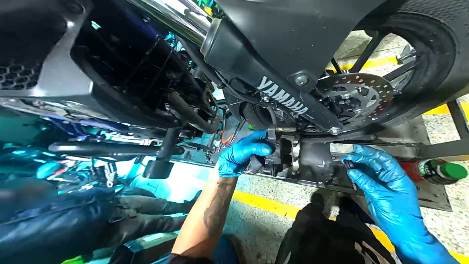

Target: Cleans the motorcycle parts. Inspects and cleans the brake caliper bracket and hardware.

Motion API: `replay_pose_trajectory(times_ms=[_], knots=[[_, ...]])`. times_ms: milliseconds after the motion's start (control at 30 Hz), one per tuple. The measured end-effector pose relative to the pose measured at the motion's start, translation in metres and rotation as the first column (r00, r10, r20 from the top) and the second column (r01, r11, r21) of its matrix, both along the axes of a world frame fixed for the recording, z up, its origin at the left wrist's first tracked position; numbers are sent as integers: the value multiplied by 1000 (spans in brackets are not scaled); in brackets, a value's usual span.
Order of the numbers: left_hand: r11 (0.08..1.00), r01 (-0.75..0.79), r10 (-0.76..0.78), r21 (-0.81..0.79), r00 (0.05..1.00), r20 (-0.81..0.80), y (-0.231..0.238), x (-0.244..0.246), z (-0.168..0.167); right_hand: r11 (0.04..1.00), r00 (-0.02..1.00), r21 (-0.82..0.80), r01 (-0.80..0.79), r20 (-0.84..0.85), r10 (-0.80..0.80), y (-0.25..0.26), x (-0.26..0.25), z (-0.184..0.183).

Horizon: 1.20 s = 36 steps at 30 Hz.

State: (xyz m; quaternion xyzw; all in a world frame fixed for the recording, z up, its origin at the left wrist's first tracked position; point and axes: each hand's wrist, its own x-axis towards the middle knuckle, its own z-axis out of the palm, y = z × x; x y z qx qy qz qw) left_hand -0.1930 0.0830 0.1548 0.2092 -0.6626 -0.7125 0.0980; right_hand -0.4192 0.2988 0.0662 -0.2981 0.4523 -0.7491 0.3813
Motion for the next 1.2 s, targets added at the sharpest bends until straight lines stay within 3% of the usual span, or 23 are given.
replay_pose_trajectory(times_ms=[100, 200, 333, 467, 667, 867, 1000, 1200], knots=[[994, 85, -72, 73, 984, -165, -1, 0, -9, 998, 997, -49, 42, -60, -45, -24, 8, 23], [977, 189, -163, 94, 959, -234, -15, -1, -21, 989, 982, -112, 100, -149, -116, -55, 26, 40], [928, 374, -357, 1, 887, -293, -38, -3, -32, 981, 947, -148, 127, -275, -164, -82, 55, 50], [874, 482, -476, -65, 821, -316, -56, -6, -38, 974, 948, -162, 157, -253, -194, -84, 74, 46], [857, 502, -515, -121, 814, -270, -67, -7, -39, 983, 933, -78, 168, -311, -184, -90, 87, 55], [864, 487, -503, -127, 846, -177, -68, -7, -37, 955, 810, 56, 293, -546, -216, -90, 96, 62], [858, 496, -512, -131, 845, -152, -70, -7, -36, 945, 758, 28, 325, -605, -243, -89, 93, 62], [867, 495, -497, -56, 853, -163, -68, -5, -35, 974, 798, 47, 223, -582, -155, -104, 92, 72]])
